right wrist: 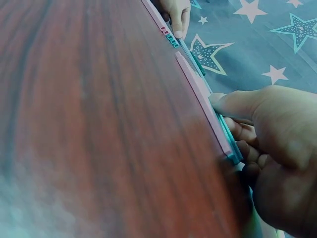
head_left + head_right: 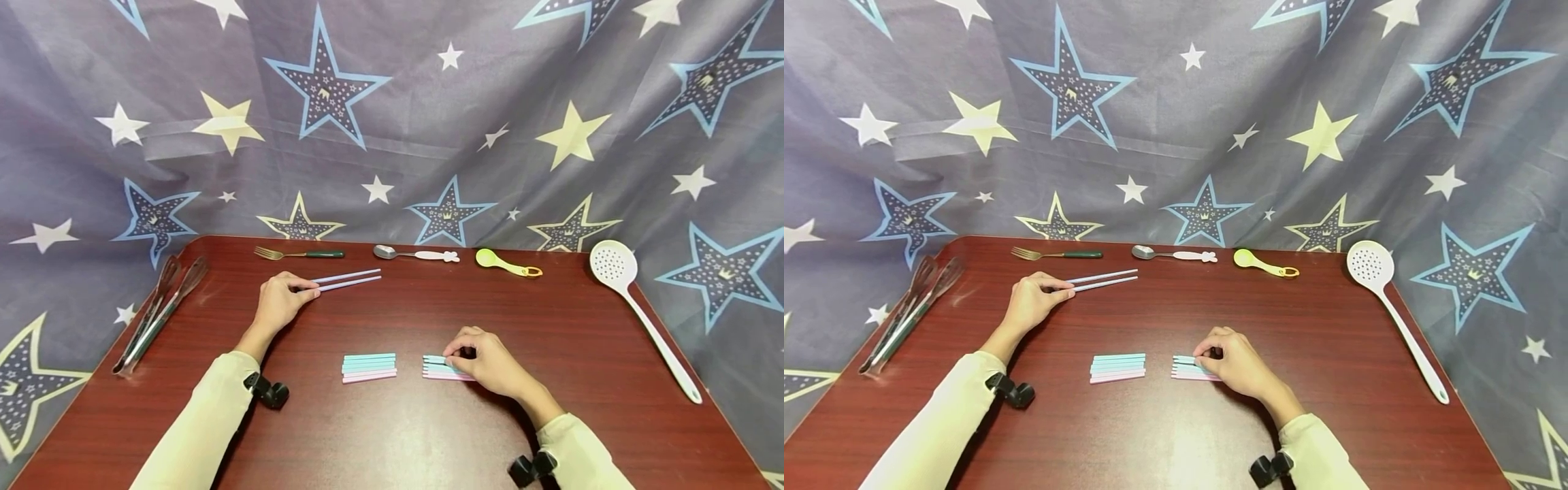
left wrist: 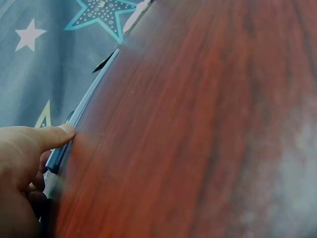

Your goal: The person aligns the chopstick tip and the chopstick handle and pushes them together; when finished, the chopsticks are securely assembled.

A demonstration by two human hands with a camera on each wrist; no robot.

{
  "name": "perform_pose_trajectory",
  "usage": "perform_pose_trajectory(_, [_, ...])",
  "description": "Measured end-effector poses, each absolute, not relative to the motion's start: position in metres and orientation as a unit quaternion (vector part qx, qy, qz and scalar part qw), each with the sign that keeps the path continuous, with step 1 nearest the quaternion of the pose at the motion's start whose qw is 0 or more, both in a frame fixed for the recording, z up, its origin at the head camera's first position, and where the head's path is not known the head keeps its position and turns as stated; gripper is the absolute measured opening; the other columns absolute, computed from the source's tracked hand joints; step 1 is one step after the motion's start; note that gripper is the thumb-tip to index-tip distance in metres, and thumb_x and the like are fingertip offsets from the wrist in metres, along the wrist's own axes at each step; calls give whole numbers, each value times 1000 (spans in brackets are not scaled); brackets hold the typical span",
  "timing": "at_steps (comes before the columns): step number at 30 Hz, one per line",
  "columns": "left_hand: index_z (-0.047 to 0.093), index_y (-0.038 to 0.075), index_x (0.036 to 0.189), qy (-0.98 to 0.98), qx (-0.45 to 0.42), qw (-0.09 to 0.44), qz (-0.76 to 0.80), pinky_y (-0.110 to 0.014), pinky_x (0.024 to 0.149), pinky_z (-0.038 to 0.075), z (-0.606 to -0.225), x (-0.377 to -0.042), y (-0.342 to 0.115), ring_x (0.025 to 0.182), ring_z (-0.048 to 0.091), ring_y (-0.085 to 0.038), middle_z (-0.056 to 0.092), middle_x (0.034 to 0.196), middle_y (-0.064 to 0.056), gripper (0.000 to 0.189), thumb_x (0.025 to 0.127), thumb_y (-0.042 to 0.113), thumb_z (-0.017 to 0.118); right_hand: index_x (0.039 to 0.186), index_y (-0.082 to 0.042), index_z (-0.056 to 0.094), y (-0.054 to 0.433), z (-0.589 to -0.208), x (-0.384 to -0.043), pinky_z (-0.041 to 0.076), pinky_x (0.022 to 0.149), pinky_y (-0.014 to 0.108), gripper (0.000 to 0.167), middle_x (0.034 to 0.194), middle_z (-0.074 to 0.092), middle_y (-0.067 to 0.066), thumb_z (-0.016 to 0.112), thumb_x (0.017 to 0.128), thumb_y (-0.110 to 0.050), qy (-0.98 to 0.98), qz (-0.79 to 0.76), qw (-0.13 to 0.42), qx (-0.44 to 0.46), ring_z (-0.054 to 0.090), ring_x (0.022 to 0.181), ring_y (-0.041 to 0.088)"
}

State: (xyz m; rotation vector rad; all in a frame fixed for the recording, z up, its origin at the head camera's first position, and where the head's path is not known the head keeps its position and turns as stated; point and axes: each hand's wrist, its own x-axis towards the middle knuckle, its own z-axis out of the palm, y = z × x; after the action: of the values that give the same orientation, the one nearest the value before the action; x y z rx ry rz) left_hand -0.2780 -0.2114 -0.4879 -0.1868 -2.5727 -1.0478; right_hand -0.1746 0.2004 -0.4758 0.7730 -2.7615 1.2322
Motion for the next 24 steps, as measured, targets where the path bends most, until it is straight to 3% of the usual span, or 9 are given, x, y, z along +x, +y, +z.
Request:
perform_pose_trajectory(18, [85, 12, 94, -915, -60, 160, -366, -52, 93, 47, -480, -278, -206, 97, 69, -34, 76, 99, -14, 14, 82, 19, 88, 86, -18, 78, 203, -476, -176, 49, 71, 23, 12, 81, 66, -10, 81, 85, -7, -875, 415, 9, 249, 58, 81, 12])
perform_pose_trajectory(24, [84, 16, 97, -905, -85, 147, -389, -35, 80, 49, -460, -263, -189, 91, 69, -26, 77, 99, -8, 19, 80, 21, 90, 86, -18, 78, 204, -477, -176, 49, 71, 23, 12, 81, 66, -10, 82, 85, -7, -872, 416, 17, 256, 59, 80, 12])
